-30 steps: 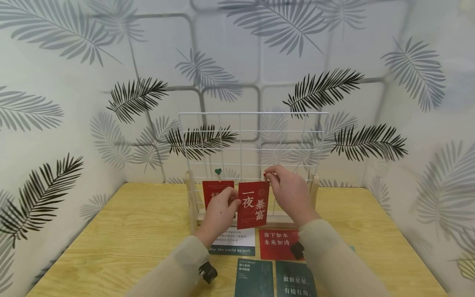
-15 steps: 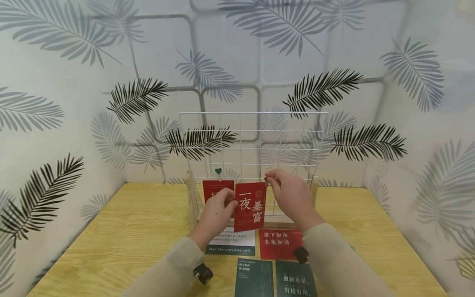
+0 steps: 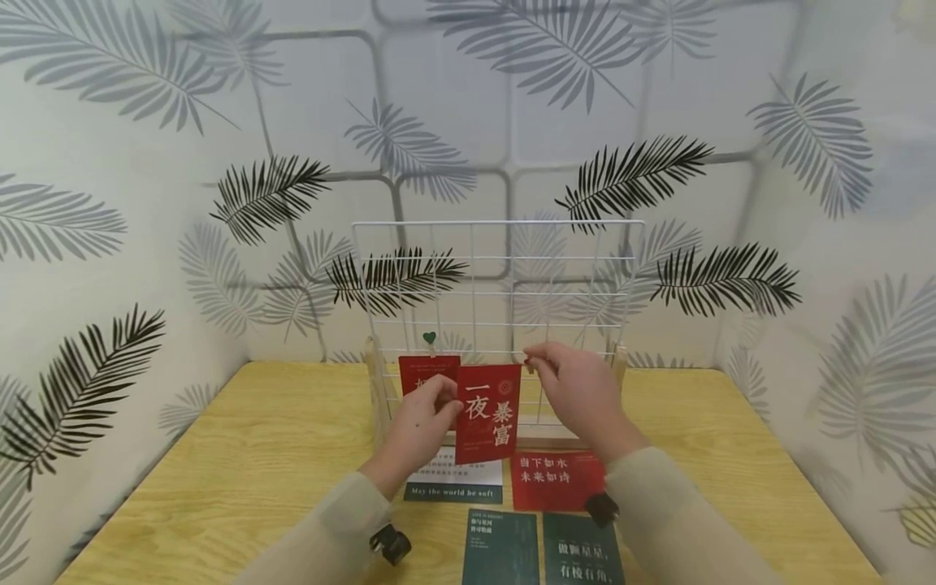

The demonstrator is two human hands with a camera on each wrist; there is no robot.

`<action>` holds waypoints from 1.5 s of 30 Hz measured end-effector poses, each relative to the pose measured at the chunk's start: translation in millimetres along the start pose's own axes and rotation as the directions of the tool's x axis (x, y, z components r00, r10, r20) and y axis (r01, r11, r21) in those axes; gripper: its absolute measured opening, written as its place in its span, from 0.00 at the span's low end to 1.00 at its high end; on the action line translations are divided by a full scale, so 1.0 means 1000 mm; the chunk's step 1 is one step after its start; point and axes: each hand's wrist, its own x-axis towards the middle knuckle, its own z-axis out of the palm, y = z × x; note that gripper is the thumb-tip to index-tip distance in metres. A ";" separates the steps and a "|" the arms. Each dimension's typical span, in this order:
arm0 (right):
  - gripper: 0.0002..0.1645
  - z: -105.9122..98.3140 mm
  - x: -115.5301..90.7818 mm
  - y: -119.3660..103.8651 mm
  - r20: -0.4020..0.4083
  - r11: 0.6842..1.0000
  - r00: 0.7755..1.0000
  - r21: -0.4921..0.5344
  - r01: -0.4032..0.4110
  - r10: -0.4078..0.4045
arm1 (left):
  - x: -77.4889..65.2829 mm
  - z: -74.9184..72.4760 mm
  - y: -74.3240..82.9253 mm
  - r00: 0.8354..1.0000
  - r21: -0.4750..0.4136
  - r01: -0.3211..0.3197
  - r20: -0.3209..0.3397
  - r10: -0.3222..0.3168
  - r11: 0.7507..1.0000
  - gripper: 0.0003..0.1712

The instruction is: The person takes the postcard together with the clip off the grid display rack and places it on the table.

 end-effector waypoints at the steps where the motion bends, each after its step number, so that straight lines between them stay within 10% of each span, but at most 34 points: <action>1: 0.12 0.000 0.000 0.001 -0.005 1.000 1.000 -0.001 0.008 -0.008 | -0.001 -0.001 0.000 1.000 -0.004 -0.001 0.005 0.001 1.000 0.07; 17: 0.12 -0.009 -0.012 0.005 -0.018 1.000 1.000 -0.006 0.012 -0.012 | -0.013 -0.020 -0.003 0.998 0.008 -0.013 0.059 0.013 1.000 0.07; 36: 0.11 -0.023 -0.043 0.036 0.032 0.987 0.990 0.074 -0.141 0.138 | -0.016 -0.050 -0.025 0.982 -0.197 -0.014 0.181 0.050 0.980 0.34; 45: 0.13 -0.029 -0.057 0.051 0.099 0.981 0.979 0.060 -0.186 0.180 | -0.016 -0.062 -0.036 0.975 -0.240 0.054 0.224 0.001 0.969 0.29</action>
